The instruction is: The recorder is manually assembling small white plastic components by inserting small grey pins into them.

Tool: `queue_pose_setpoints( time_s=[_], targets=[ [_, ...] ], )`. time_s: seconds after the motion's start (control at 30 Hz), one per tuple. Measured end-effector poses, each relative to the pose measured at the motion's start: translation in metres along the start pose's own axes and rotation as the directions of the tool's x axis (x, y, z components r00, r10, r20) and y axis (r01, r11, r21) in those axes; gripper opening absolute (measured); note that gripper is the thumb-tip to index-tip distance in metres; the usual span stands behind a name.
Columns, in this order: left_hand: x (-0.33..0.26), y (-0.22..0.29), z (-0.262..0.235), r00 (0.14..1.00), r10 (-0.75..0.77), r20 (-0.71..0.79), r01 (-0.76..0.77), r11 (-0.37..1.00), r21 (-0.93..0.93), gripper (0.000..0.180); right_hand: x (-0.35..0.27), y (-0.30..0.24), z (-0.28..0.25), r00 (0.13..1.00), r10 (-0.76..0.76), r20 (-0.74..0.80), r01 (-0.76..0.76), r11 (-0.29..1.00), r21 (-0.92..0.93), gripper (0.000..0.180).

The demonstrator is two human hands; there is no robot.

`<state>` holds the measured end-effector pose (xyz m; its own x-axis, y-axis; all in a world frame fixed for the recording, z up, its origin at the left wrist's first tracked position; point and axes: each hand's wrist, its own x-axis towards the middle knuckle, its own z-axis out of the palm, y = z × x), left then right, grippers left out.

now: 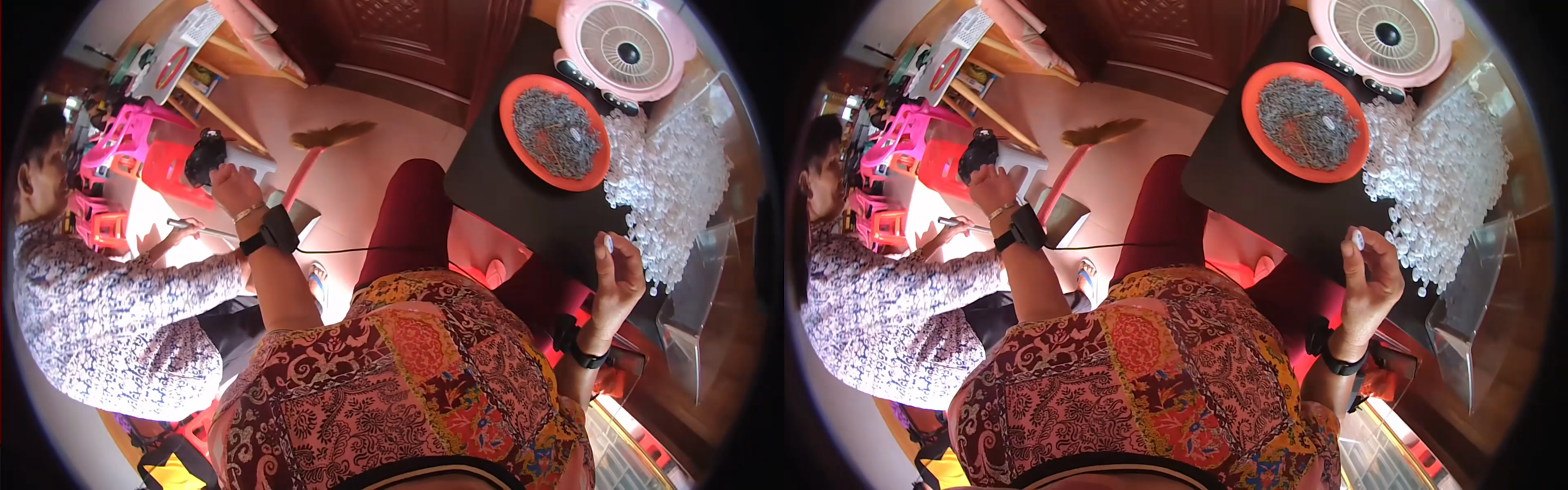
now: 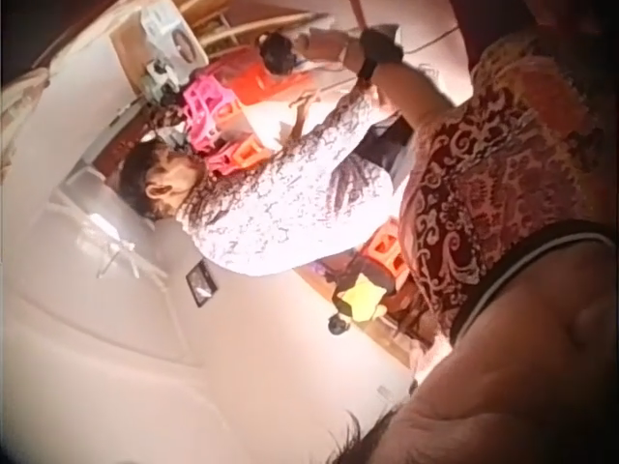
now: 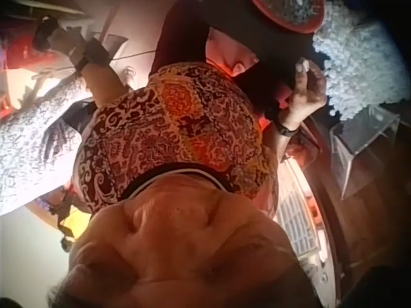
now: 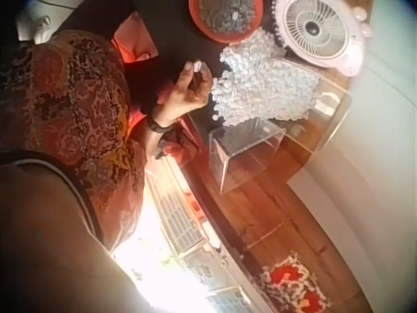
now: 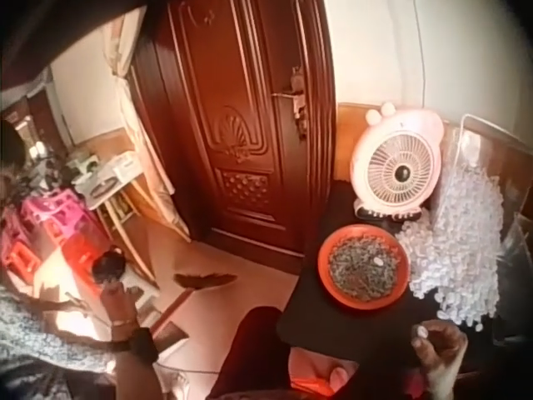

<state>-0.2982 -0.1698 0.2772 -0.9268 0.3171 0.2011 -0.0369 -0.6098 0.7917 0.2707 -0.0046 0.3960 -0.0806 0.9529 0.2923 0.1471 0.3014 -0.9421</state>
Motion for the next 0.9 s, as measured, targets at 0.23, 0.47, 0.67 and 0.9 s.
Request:
queue_pose_setpoints(
  time_s=[0.23, 0.47, 0.67, 0.9],
  targets=[
    [-0.092, -0.049, 0.124, 0.746, -0.550, 0.376, 0.573, 0.817, 0.060, 0.040, 0.005, -0.006, 0.002, 0.997, 0.024, 0.068, -0.014, 0.990, -0.143, 0.018],
    [-0.262, -0.064, 0.302, 0.497, -0.493, 0.715, 0.135, 0.857, 0.497, 0.028, 0.050, 0.002, -0.102, 0.973, -0.208, 0.102, 0.231, 0.915, -0.331, 0.025],
    [-0.290, -0.085, 0.347, 0.349, -0.445, 0.824, 0.223, 0.894, 0.388, 0.024, 0.087, -0.043, -0.225, 0.802, -0.477, -0.359, 0.104, 0.704, -0.703, 0.022],
    [-0.296, -0.080, 0.344, 0.421, -0.452, 0.786, 0.285, 0.889, 0.358, 0.035, 0.100, -0.032, -0.251, 0.709, -0.566, -0.422, 0.098, 0.671, -0.735, 0.030]
  ],
)
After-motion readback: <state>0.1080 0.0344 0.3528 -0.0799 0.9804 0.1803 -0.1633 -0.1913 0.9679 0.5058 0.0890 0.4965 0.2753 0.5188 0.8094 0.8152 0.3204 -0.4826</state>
